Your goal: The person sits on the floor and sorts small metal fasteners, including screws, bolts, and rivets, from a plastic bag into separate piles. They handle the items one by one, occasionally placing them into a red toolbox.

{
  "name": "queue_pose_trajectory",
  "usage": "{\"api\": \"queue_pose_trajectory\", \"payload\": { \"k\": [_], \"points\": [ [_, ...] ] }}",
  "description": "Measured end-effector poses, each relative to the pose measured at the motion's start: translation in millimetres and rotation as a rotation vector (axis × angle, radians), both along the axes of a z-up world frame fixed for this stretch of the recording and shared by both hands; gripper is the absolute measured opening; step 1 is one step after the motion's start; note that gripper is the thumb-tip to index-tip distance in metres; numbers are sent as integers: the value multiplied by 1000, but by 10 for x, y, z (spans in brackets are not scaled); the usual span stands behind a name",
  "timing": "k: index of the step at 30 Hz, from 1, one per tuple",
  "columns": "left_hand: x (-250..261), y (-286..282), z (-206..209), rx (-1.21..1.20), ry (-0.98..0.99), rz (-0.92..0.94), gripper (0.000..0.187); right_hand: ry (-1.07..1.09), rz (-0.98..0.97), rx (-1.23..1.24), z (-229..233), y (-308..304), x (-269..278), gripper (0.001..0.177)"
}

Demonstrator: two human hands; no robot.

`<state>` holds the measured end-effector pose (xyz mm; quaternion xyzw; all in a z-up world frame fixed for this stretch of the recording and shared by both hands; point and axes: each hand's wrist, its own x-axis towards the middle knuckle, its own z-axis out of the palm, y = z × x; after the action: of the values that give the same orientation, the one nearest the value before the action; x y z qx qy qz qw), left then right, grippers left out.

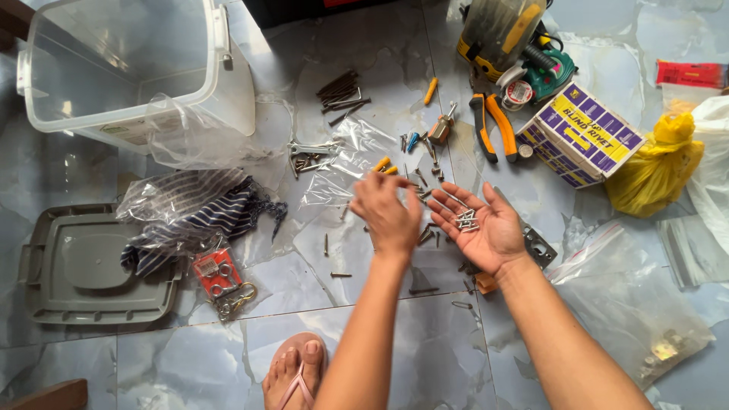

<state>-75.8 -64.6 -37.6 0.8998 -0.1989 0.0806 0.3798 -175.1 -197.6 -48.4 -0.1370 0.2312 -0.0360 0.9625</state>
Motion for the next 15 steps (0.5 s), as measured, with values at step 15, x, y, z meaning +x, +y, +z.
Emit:
{"api": "queue_pose_trajectory", "payload": {
  "k": [15],
  "points": [
    [613, -261, -308, 329, -10, 1, 18, -14, -4, 12, -117, -59, 24, 69]
  ]
}}
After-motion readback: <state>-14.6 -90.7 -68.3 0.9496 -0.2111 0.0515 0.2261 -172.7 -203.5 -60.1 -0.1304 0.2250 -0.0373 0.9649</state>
